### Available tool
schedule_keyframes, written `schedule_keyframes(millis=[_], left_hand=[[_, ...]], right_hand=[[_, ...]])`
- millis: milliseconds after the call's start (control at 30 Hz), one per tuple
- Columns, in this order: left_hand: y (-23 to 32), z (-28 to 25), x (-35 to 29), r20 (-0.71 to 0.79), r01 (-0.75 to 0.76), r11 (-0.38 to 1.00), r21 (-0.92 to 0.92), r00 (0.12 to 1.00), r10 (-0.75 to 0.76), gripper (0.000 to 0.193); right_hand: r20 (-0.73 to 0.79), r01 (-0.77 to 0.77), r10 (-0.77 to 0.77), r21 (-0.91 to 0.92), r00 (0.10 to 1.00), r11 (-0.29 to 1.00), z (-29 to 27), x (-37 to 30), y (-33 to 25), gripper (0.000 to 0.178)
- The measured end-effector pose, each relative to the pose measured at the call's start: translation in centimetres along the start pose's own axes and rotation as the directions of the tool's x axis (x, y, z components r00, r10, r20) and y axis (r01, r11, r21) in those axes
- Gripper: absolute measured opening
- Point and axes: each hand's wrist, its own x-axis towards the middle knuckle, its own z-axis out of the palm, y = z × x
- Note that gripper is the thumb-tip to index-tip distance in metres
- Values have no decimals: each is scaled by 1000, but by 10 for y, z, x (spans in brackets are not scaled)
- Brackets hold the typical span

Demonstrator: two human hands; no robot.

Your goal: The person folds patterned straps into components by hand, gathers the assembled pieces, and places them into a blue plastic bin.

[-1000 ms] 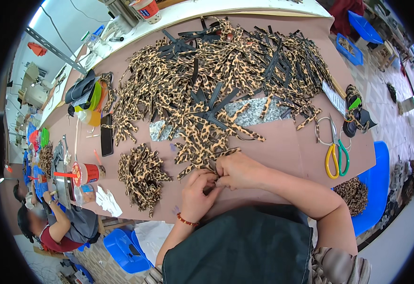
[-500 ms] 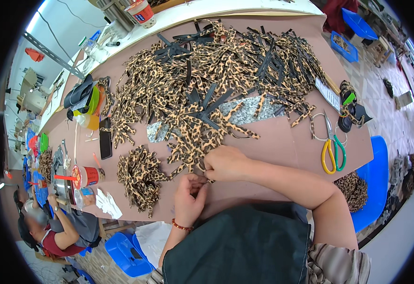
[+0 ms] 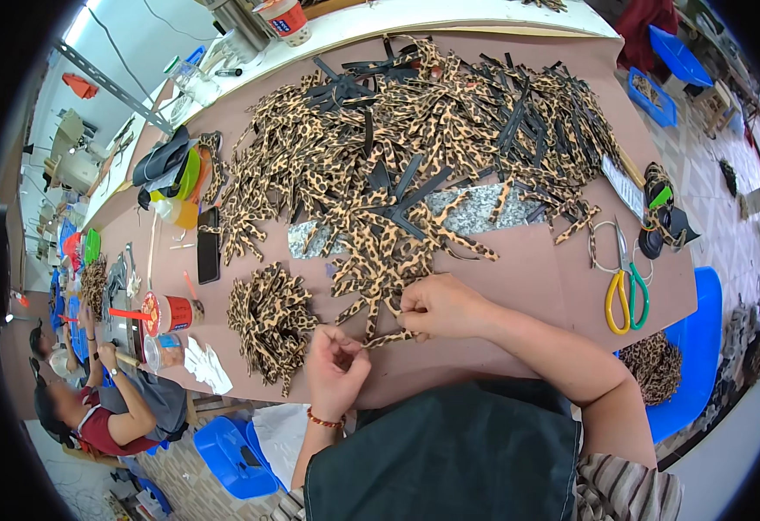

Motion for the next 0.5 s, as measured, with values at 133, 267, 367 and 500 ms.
schedule_keyframes(millis=[133, 267, 367, 500], left_hand=[[10, -29, 0, 86, -187, 890, 417, 982, 166, 28], [41, -8, 21, 288, -496, 679, 541, 868, 405, 55], [36, 14, 33, 393, -605, 564, 562, 795, 461, 65], [39, 5, 34, 321, -674, 569, 471, 732, 601, 50]], right_hand=[[29, -7, 5, 66, 1000, 998, 1, 1, -3, 17], [14, 113, -113, 44, 993, 993, 4, -6, -1, 18], [28, 201, -201, -9, 979, 980, 8, -24, -18, 16], [0, 197, -197, 48, 980, 979, 13, -42, -45, 10]])
